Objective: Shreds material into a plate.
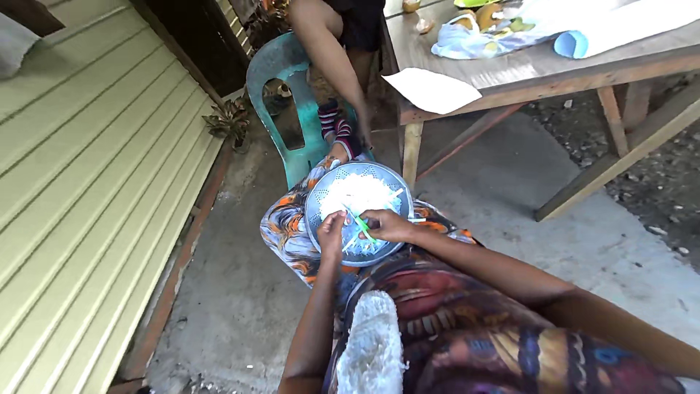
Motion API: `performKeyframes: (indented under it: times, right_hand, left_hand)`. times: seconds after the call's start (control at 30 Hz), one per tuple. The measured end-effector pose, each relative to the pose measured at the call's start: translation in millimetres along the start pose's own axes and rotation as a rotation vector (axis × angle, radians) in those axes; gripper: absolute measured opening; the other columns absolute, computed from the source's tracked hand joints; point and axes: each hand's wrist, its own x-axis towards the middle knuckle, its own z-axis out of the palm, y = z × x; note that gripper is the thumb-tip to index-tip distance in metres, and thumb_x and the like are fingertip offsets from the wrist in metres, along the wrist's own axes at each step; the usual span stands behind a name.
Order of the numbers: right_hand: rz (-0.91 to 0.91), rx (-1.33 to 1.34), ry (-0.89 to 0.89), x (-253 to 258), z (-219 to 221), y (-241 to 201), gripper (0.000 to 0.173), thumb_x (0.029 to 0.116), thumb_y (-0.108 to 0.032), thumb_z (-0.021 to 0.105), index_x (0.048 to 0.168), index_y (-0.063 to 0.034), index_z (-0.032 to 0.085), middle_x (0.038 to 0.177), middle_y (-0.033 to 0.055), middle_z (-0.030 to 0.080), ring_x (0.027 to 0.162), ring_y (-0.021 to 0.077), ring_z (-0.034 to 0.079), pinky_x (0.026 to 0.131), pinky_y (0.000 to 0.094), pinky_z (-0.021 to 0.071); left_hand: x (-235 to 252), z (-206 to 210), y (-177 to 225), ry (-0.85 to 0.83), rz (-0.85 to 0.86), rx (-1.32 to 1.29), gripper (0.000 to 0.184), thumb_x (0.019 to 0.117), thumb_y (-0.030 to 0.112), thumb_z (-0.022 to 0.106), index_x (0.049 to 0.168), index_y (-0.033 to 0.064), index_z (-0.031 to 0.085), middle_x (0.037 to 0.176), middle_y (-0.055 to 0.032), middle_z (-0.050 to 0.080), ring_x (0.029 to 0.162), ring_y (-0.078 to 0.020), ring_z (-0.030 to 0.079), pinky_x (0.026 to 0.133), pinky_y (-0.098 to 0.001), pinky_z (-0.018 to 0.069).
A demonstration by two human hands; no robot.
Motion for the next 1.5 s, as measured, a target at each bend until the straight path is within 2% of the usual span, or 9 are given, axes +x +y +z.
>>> performKeyframes:
  times: [0.37,0.47,0.87,1.1,1.5]
  right_hand:
    - [-0.007,0.015,-0.003,1.2,-0.1,5.0,0.051,0.0957,-0.029,0.073,0.135,-0.0011,0.058,0.099,0.0129,0.067,0.082,0.0170,0.062,0.082,0.0369,0.0519]
    - [-0.015,0.010,0.000,1.0,0.0,4.9,0.049,0.0963,-0.028,0.072,0.135,-0.0003,0.059,0.101,0.0154,0.068,0.084,0.0203,0.063,0.084,0.0401,0.0523]
    - [-0.009,0.028,0.048,1.7,-0.5,5.6,0.043,0.0982,-0.025,0.070,0.133,-0.0012,0.061,0.091,0.0090,0.065,0.075,0.0125,0.058,0.077,0.0325,0.0502]
    - [-0.028,0.015,-0.015,1.2,0.2,5.6,0.051,0.0952,-0.029,0.073,0.134,-0.0006,0.059,0.097,0.0118,0.067,0.080,0.0153,0.060,0.079,0.0345,0.0515]
    - [0.000,-0.001,0.031,1.4,-0.4,5.5,0.043,0.0974,-0.025,0.070,0.133,-0.0020,0.061,0.093,0.0102,0.066,0.077,0.0151,0.059,0.078,0.0358,0.0505]
  left_hand:
    - [1.6,1.2,-2.8,0.001,0.020,0.007,0.013,0.0994,-0.002,0.056,0.093,-0.0033,0.068,0.077,-0.0001,0.068,0.074,-0.0066,0.064,0.077,-0.0236,0.0548]
    - [1.2,0.7,-2.5,-0.007,0.014,0.006,0.014,0.0997,-0.002,0.054,0.094,-0.0039,0.067,0.078,-0.0007,0.067,0.076,-0.0073,0.064,0.078,-0.0247,0.0552]
    - [1.5,1.4,-1.6,0.013,-0.009,-0.025,0.014,0.1000,-0.002,0.054,0.096,-0.0040,0.067,0.079,-0.0012,0.068,0.075,-0.0072,0.065,0.078,-0.0242,0.0555]
    - [2.2,0.7,-2.4,0.029,-0.013,-0.034,0.013,0.1000,-0.002,0.055,0.096,-0.0044,0.067,0.078,-0.0013,0.067,0.075,-0.0071,0.065,0.078,-0.0247,0.0561]
    - [2.3,1.1,-1.7,0.018,-0.029,-0.031,0.014,0.1006,-0.001,0.055,0.095,-0.0045,0.067,0.079,-0.0016,0.067,0.076,-0.0078,0.065,0.079,-0.0252,0.0558]
